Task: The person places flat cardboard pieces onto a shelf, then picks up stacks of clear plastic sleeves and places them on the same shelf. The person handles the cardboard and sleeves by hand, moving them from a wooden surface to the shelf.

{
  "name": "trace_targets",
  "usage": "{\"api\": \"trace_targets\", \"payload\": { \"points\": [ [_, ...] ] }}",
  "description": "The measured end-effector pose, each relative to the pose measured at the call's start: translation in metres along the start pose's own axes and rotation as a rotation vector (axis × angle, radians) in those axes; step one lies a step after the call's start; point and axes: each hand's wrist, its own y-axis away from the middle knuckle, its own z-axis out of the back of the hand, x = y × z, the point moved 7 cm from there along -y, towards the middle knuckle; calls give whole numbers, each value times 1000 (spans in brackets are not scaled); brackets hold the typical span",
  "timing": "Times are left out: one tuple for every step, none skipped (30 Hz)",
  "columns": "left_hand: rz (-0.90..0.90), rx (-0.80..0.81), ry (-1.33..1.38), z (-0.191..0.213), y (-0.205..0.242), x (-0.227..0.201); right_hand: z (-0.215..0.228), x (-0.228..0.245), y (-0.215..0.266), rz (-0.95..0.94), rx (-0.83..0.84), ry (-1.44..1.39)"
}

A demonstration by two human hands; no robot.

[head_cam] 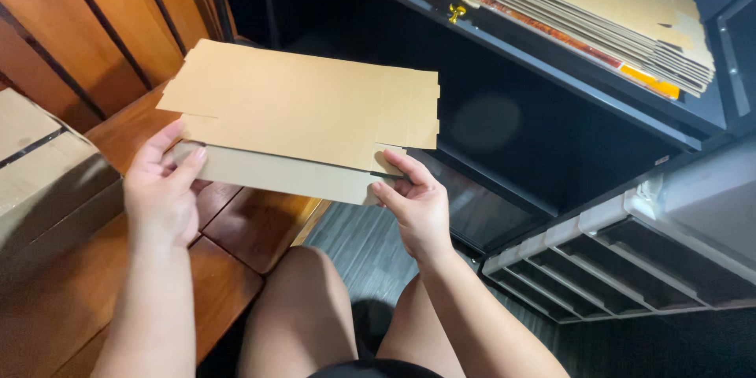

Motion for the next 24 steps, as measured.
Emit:
{"api": "trace_targets", "payload": {
  "points": [
    [-2, 3, 5, -1, 3, -8, 2, 8, 1, 6, -1, 2],
    [6, 12, -8, -3, 7, -16, 2, 17, 3, 33, 17, 8],
    [15, 22, -20, -4, 11, -22, 3, 26, 5, 61, 35, 15],
    [15, 26, -14, -7, 11, -26, 5, 35, 5, 66, 32, 19],
    [1, 28, 0, -11, 11, -30, 5, 48, 6, 128, 54, 48],
    [-12, 30, 15, -15, 12, -35, 6, 60, 8, 189, 76, 78],
    [-12, 38, 20, -25, 14, -42, 12, 73, 6, 196, 70, 82],
    [-20, 35, -2, -34, 17, -49, 16, 88, 5, 247, 84, 125],
    [-28, 33, -26, -43, 19, -57, 19, 103, 5, 298, 98, 168],
    [-29, 41, -21, -57, 22, -67, 26, 118, 2, 304, 91, 171],
    [-58, 88, -41, -74, 26, -79, 35, 133, 0, 322, 56, 209],
    [-87, 134, -61, -90, 30, -90, 44, 149, -2, 340, 21, 247],
    [-89, 143, -54, -109, 34, -101, 54, 161, -8, 348, 14, 251],
    [-113, 182, -98, -129, 39, -114, 67, 173, -14, 345, -23, 250],
    [-137, 219, -140, -150, 44, -126, 80, 186, -20, 342, -58, 248],
    [-140, 227, -133, -166, 41, -128, 90, 198, -27, 350, -64, 252],
    [-271, 281, -170, -187, 42, -139, 103, 210, -33, 351, -86, 234],
    [-403, 334, -207, -208, 44, -149, 115, 222, -39, 352, -108, 215],
    [-409, 342, -200, -225, 45, -155, 125, 232, -46, 362, -114, 217],
    [-405, 356, -251, -244, 45, -160, 137, 243, -52, 366, -162, 256],
    [-403, 370, -302, -263, 46, -165, 149, 254, -58, 372, -211, 293],
    [-412, 378, -294, -281, 42, -164, 156, 265, -64, 384, -218, 294],
    [-396, 394, -280, -300, 37, -162, 167, 274, -69, 350, -270, 310],
    [-380, 410, -266, -319, 33, -159, 179, 282, -75, 315, -321, 325]
  ]
}}
